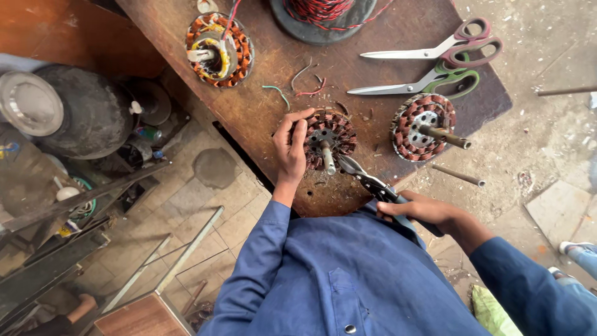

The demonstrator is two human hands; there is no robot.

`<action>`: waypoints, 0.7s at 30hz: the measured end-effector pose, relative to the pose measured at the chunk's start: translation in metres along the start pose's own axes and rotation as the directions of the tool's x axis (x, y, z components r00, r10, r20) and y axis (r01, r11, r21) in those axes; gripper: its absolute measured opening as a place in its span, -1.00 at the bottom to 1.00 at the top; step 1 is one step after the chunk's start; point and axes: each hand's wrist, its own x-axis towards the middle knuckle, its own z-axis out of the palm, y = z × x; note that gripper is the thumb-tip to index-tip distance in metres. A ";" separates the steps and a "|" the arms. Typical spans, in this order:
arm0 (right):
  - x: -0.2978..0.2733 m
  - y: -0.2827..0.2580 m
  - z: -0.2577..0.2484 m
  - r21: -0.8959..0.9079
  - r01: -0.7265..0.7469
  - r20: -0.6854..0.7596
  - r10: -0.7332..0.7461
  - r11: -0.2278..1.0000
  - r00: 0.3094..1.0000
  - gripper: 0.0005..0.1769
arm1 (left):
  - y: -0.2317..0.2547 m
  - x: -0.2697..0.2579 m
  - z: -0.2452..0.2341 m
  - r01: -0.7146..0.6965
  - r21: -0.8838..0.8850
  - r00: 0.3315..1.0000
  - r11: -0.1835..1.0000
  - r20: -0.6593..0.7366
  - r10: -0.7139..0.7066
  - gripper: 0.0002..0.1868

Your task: The person uses pliers to repeatedly press and adjust small components on a circular stator assembly on a workbench. The person holds the stator with one hand while manipulating the internal parts with pliers in the other hand throughout the clip.

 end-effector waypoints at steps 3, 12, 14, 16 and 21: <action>-0.012 -0.013 0.006 -0.140 -0.047 -0.168 0.024 0.989 0.985 -0.08 | -0.002 0.001 0.002 0.062 -0.006 0.998 0.998 -0.003 -0.062 -0.69; -0.011 -0.008 -0.001 0.088 0.050 0.067 -0.056 0.995 0.996 -0.08 | 0.001 0.000 0.004 0.029 -0.025 1.000 0.999 0.003 -0.029 -0.72; 0.000 0.002 0.001 0.069 0.076 -0.039 -0.074 0.995 0.997 -0.13 | 0.000 0.004 0.003 0.041 -0.025 0.999 0.999 -0.019 -0.042 -0.73; 0.010 0.010 0.010 -0.028 0.111 -0.173 -0.114 0.993 0.978 -0.16 | 0.000 0.003 0.000 0.106 -0.023 0.994 0.994 -0.013 -0.106 -0.71; 0.012 0.001 0.042 -0.323 0.129 -0.446 -0.271 0.938 0.853 -0.23 | 0.002 0.007 0.002 0.017 -0.016 1.000 1.000 -0.004 -0.017 -0.71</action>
